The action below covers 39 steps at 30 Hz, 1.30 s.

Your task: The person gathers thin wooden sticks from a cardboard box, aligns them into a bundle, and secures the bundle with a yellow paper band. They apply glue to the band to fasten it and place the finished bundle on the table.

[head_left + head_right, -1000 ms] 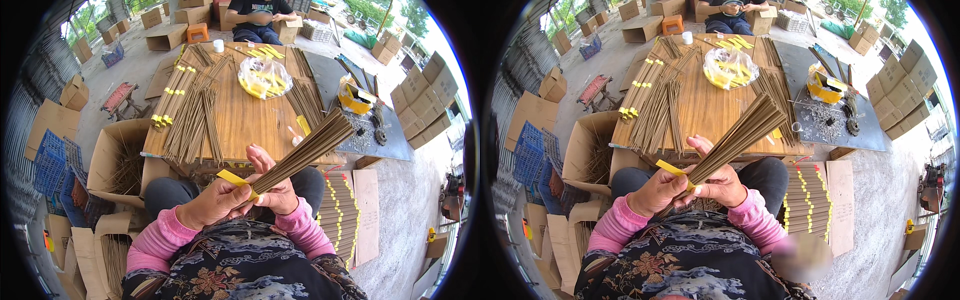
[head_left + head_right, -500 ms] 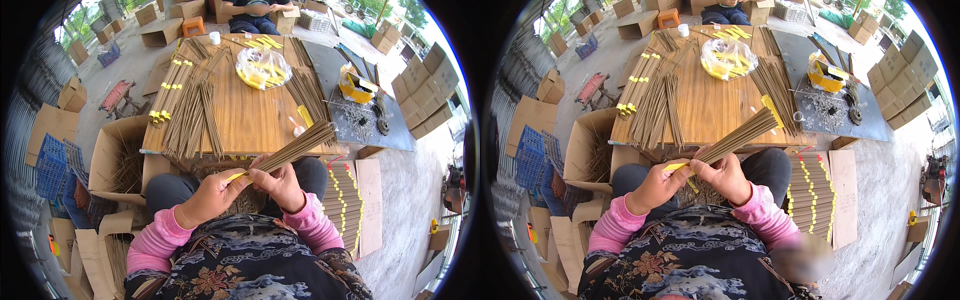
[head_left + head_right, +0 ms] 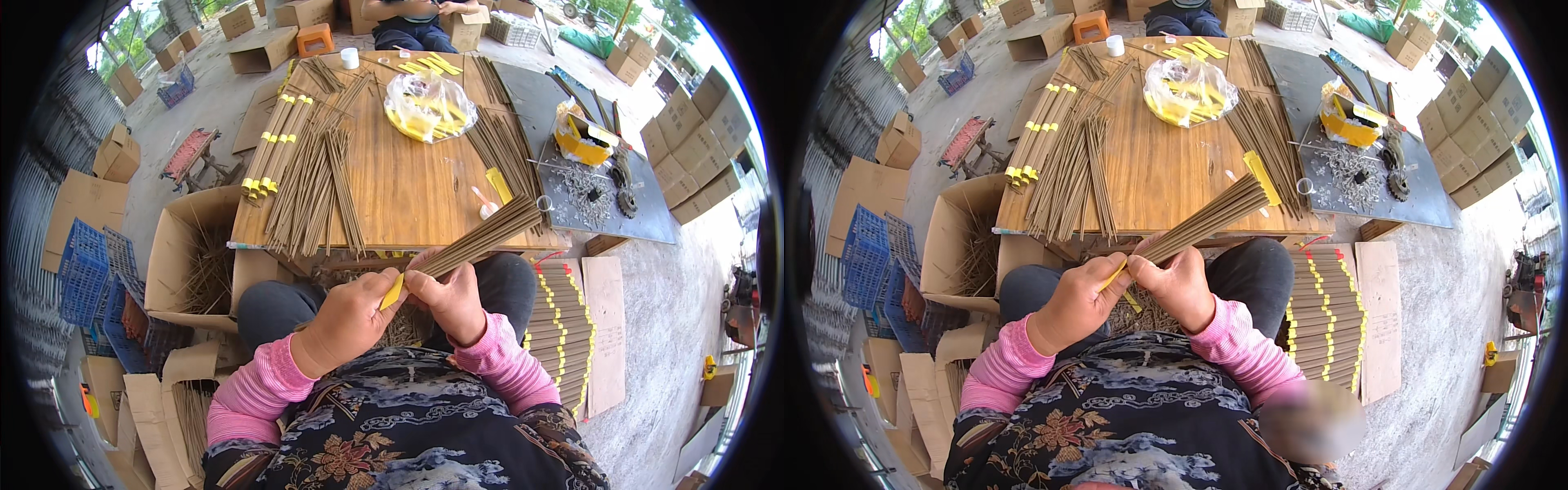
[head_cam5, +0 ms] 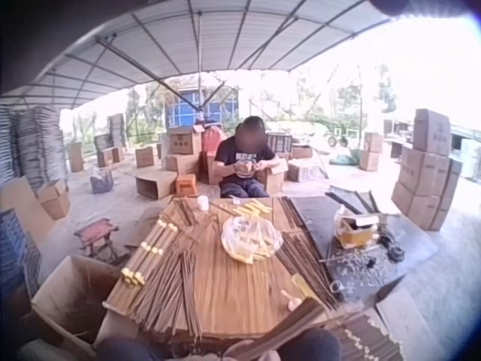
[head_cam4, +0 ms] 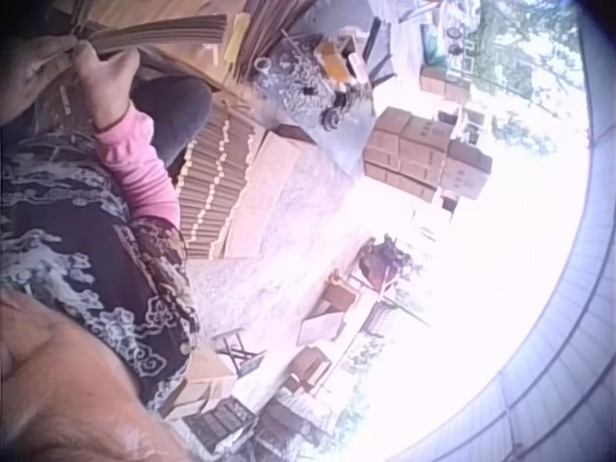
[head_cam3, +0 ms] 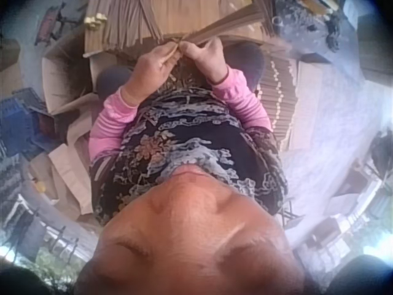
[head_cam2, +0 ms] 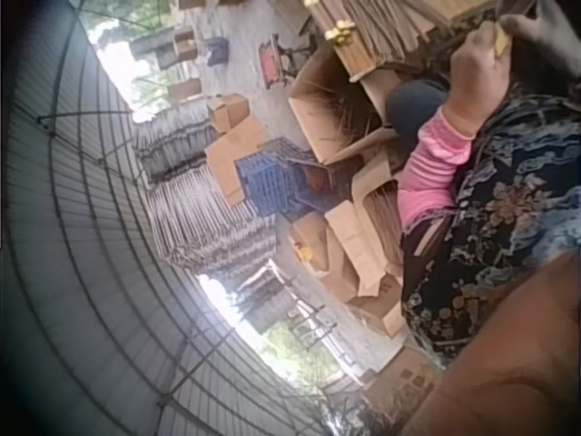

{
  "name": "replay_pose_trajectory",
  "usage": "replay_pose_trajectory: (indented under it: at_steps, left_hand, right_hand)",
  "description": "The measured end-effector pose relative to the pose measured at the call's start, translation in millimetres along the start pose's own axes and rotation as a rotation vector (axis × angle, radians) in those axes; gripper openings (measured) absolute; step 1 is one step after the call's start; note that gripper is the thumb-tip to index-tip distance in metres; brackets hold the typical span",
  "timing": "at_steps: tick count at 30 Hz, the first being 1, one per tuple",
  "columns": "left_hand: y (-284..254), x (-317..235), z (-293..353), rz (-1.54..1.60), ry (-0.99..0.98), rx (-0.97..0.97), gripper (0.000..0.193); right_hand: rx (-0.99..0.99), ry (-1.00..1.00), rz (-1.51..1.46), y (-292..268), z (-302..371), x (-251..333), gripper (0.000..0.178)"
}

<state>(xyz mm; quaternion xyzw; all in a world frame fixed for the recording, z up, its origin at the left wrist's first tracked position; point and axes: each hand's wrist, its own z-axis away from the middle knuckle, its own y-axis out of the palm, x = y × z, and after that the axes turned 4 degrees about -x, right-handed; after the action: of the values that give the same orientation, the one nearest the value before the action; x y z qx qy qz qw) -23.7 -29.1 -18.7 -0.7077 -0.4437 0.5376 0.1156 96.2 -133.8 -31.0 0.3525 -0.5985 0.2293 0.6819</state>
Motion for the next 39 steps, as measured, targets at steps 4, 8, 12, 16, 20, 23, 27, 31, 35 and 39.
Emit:
replay_pose_trajectory:
  at_steps: [4,8,12,16,20,23,27,31,35,39]
  left_hand:
    - [0,5,0,-0.128,0.095,-0.003,0.031]
    - [2,9,-1,-0.227,0.172,-0.002,0.035]
    - [3,10,-3,-0.297,0.260,-0.010,0.038]
    - [8,20,0,-0.371,0.365,-0.068,0.043]
    - [7,20,0,-0.405,0.419,-0.079,0.048]
    - [6,20,0,-0.410,0.418,-0.048,0.050]
    - [8,21,1,-0.434,0.432,-0.066,0.052]
    - [8,19,1,-0.444,0.419,-0.050,0.054]
    - [10,16,1,-0.433,0.404,-0.051,0.056]
    - [9,16,3,-0.425,0.377,-0.033,0.058]
  right_hand:
    - [-0.006,-0.009,-0.015,3,-1,-2,0.014]
    - [-0.002,-0.019,-0.036,4,-1,-4,0.015]
    - [-0.009,-0.025,-0.043,3,-2,-5,0.018]
    - [-0.023,-0.030,-0.062,6,-1,-3,0.018]
    - [-0.005,-0.043,-0.070,6,-1,-2,0.016]
    - [0.007,-0.034,-0.085,5,-2,-1,0.016]
    - [0.008,-0.015,-0.085,5,-1,2,0.018]
    - [0.003,-0.017,-0.097,6,-3,0,0.016]
    - [-0.005,0.018,-0.072,4,-3,1,0.022]
    - [0.012,0.020,-0.049,2,-4,-2,0.022]
